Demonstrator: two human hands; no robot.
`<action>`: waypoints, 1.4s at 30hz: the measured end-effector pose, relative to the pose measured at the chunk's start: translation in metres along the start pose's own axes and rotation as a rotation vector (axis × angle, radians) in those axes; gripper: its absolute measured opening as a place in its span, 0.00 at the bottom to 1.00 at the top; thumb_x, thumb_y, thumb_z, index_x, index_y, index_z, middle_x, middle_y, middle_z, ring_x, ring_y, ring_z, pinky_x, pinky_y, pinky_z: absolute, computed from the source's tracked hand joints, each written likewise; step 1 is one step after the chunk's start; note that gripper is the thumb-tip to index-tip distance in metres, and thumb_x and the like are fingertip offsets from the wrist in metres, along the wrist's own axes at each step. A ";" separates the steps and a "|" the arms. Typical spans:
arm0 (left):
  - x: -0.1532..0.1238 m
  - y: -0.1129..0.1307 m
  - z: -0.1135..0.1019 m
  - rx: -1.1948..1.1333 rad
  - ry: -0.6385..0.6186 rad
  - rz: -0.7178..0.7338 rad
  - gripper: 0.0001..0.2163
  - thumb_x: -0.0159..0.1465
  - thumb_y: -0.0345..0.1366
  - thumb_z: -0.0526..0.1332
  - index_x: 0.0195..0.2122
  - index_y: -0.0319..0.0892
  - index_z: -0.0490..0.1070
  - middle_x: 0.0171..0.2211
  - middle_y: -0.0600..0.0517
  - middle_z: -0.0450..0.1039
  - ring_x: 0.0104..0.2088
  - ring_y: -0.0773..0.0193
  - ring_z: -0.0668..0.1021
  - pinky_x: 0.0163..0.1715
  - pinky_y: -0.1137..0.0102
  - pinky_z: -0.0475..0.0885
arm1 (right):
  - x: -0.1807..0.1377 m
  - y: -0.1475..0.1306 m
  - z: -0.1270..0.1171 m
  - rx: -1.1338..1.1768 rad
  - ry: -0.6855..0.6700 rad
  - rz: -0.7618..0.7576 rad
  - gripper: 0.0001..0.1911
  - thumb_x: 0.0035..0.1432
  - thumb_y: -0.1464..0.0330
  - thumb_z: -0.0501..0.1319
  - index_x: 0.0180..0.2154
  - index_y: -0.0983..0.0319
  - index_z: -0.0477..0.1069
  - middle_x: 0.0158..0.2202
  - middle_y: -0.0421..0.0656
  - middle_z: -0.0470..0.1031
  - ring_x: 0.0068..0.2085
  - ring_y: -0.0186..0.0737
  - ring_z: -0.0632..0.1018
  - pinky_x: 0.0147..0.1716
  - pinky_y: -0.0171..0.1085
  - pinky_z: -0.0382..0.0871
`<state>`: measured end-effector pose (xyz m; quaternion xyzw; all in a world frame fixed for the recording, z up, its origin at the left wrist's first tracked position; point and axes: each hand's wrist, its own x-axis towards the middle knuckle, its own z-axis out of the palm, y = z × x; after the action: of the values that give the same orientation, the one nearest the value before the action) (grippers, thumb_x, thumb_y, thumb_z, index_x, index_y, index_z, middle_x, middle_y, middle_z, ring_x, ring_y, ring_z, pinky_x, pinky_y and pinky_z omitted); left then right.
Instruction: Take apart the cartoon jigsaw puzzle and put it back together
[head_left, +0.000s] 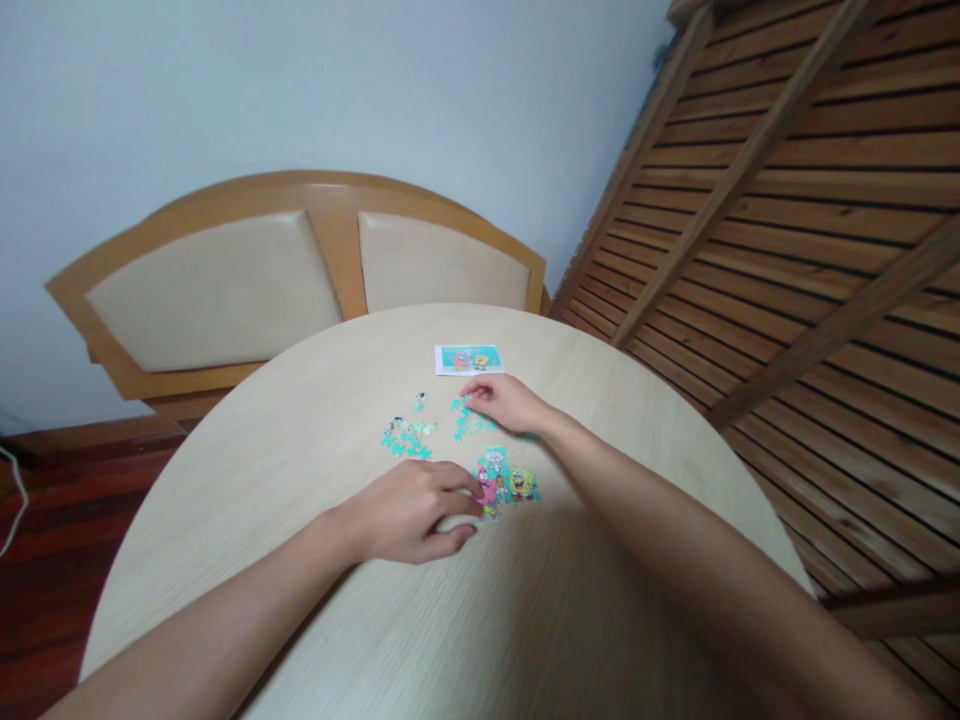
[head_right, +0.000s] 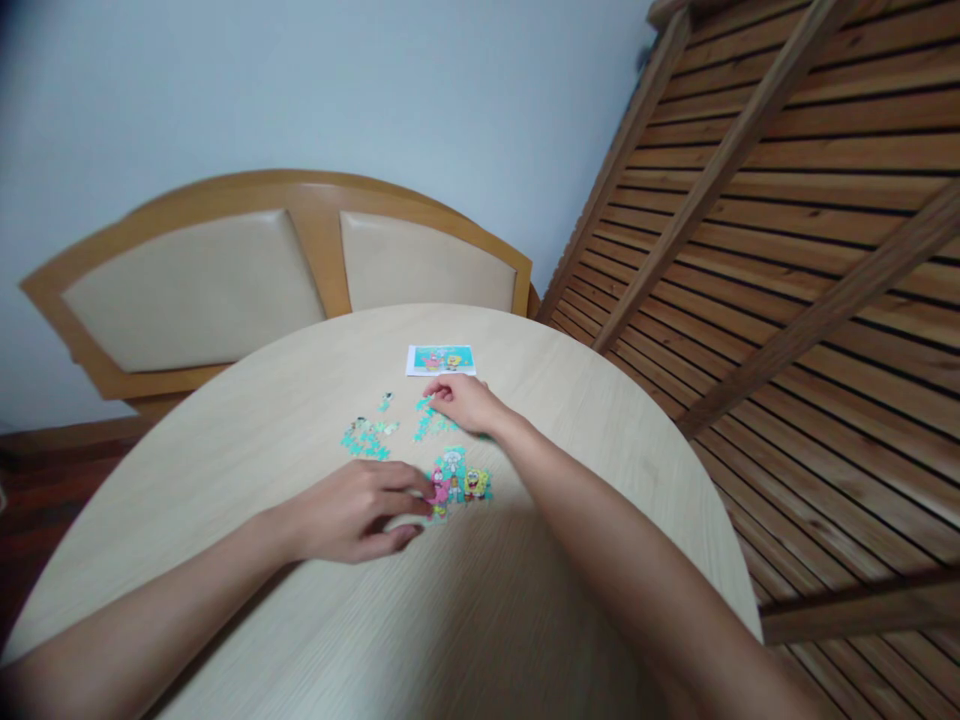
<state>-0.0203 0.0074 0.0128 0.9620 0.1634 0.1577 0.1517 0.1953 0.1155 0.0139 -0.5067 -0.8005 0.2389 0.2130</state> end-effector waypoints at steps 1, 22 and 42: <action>0.000 0.000 0.000 -0.001 0.001 0.000 0.11 0.68 0.35 0.59 0.49 0.44 0.77 0.51 0.47 0.78 0.50 0.56 0.80 0.50 0.61 0.77 | -0.010 0.000 0.001 0.036 0.013 -0.021 0.09 0.64 0.72 0.62 0.45 0.61 0.78 0.41 0.43 0.82 0.41 0.37 0.79 0.43 0.36 0.71; -0.002 0.016 -0.009 0.070 -0.093 -0.081 0.11 0.71 0.36 0.57 0.50 0.42 0.76 0.51 0.46 0.78 0.47 0.55 0.82 0.49 0.59 0.78 | -0.101 -0.005 0.024 0.000 0.167 -0.276 0.05 0.65 0.67 0.66 0.42 0.57 0.80 0.40 0.40 0.84 0.44 0.43 0.81 0.51 0.46 0.62; -0.001 0.008 -0.014 -0.122 0.032 -0.150 0.13 0.73 0.33 0.52 0.44 0.44 0.78 0.49 0.50 0.81 0.47 0.61 0.82 0.50 0.66 0.75 | -0.106 -0.009 0.022 0.021 0.181 -0.233 0.08 0.67 0.69 0.61 0.45 0.57 0.78 0.43 0.42 0.84 0.45 0.43 0.81 0.50 0.45 0.65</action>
<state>-0.0243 0.0031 0.0273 0.9334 0.2274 0.1707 0.2190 0.2182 0.0119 -0.0089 -0.4273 -0.8290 0.1743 0.3160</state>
